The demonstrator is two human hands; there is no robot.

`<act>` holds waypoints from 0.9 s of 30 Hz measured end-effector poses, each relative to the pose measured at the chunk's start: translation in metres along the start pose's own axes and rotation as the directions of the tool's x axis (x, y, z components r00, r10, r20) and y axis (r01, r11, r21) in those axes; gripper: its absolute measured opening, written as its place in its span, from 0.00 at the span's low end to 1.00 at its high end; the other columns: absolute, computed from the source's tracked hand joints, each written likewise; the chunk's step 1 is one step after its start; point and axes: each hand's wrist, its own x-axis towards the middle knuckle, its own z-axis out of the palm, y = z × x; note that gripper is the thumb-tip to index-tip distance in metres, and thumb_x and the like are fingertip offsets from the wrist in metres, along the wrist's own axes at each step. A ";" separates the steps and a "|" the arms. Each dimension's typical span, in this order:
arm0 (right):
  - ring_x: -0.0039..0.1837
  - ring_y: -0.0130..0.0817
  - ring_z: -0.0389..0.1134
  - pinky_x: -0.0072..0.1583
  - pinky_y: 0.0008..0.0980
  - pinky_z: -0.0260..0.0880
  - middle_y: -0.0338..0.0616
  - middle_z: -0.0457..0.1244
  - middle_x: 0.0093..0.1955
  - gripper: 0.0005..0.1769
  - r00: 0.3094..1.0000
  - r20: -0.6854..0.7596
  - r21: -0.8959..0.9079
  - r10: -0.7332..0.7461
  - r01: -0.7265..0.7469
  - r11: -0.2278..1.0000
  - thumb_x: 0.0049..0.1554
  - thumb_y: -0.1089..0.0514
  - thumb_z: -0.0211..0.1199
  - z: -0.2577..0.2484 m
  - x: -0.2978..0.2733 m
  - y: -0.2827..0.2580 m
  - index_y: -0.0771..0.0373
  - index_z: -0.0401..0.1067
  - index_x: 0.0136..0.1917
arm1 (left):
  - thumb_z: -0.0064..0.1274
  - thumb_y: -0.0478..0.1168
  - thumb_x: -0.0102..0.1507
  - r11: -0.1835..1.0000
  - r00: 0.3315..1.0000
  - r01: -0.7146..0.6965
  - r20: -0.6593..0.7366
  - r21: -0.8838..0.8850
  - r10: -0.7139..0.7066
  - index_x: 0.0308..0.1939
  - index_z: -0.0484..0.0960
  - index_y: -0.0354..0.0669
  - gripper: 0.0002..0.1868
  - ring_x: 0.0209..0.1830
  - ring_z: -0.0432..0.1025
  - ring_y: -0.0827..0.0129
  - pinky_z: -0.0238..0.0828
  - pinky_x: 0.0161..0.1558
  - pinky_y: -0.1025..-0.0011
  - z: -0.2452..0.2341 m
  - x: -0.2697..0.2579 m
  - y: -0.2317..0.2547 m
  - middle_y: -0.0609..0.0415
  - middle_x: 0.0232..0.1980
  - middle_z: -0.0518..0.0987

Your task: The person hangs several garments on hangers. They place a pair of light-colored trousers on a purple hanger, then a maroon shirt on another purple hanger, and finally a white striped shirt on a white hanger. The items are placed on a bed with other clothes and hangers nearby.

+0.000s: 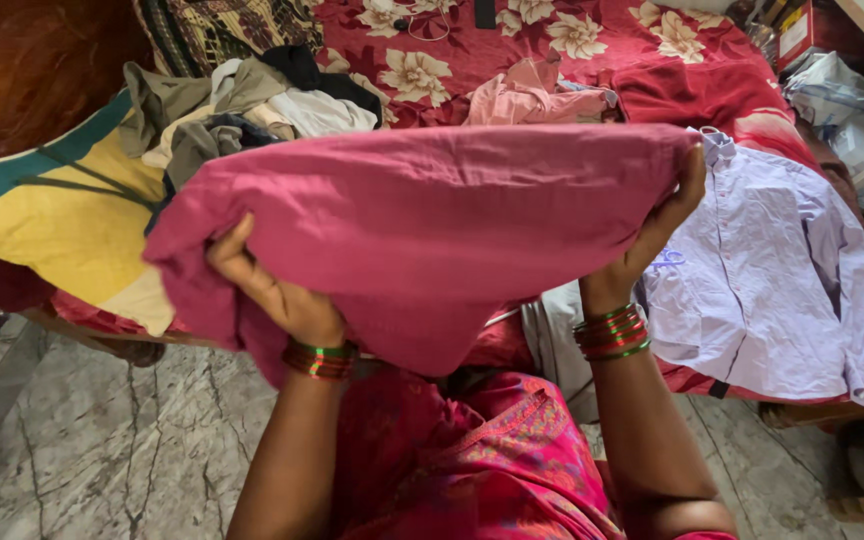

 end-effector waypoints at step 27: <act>0.60 0.60 0.67 0.55 0.53 0.70 0.61 0.62 0.66 0.57 0.266 0.540 -0.817 0.799 -0.062 0.573 0.44 0.31 0.76 0.093 -0.176 0.261 0.51 0.55 0.77 | 0.60 0.36 0.63 0.694 0.767 0.408 0.189 0.593 -0.613 0.67 0.71 0.36 0.28 0.57 0.71 0.60 0.69 0.60 0.64 -0.095 -0.130 -0.375 0.45 0.59 0.77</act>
